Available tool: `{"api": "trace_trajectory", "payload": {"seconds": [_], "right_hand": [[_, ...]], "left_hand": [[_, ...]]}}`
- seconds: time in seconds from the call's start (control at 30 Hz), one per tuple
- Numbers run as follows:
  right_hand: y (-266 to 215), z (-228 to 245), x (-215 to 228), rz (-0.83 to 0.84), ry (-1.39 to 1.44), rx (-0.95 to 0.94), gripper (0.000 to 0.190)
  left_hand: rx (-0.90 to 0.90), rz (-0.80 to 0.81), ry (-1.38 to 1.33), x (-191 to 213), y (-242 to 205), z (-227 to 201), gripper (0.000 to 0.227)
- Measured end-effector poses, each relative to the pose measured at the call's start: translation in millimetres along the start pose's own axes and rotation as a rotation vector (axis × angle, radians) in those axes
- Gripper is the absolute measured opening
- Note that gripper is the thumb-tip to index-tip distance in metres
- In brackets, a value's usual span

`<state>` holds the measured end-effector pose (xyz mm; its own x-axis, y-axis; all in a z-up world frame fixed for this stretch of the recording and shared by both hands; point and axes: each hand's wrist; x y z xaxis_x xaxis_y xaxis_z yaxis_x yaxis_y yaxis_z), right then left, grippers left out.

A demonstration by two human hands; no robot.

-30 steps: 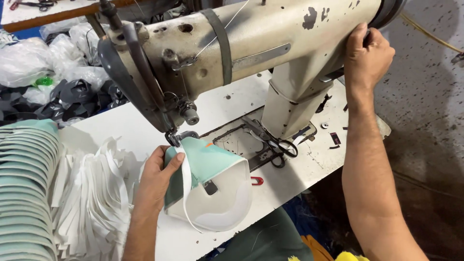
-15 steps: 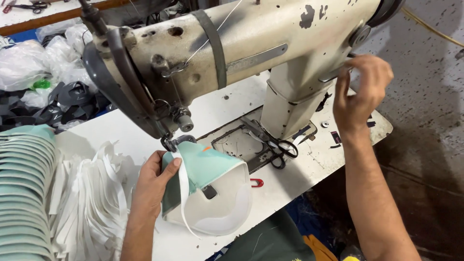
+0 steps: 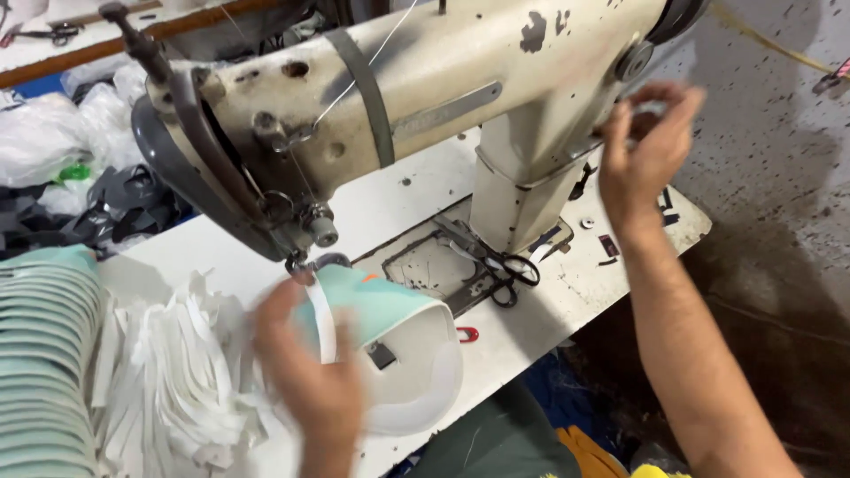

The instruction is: The person sews white straps onto light blue slide sandals using a sewing machine. They repeatedly pick up a sandal, align the strap, sew it in place, and then use scissors to cut the excess strap material.

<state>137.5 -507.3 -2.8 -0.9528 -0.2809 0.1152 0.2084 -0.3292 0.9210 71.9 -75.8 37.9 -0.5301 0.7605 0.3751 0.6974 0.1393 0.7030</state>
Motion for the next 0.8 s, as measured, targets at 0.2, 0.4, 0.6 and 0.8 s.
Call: {"api": "trace_trajectory", "payload": {"seconds": [0.2,0.4,0.6,0.8], "right_hand": [[65,46,9,0.046,0.029,0.123,0.031],[59,-8,-3,0.078,-0.250,0.174,0.021],[61,-1,-16,0.129,-0.451,0.027,0.050],[51,-2,3,0.157,-0.284,-0.161,0.050]], "left_hand": [[-0.413,0.461,-0.329,-117,20,-137,0.079],[-0.573,0.430,-0.013,-238,-5,-135,0.077],[-0.528,0.505,0.050,-228,-19,-133,0.069],[-0.501,0.489,0.014,-149,-33,-139,0.076]]}}
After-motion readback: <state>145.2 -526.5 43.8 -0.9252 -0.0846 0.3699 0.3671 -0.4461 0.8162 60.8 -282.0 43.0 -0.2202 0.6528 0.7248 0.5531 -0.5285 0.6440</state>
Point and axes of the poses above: each hand's wrist, its own y-axis towards the middle knuckle, its own x-axis out of the back of the hand, z = x × y, and after that the axes turned 5 degrees about -z, right-handed
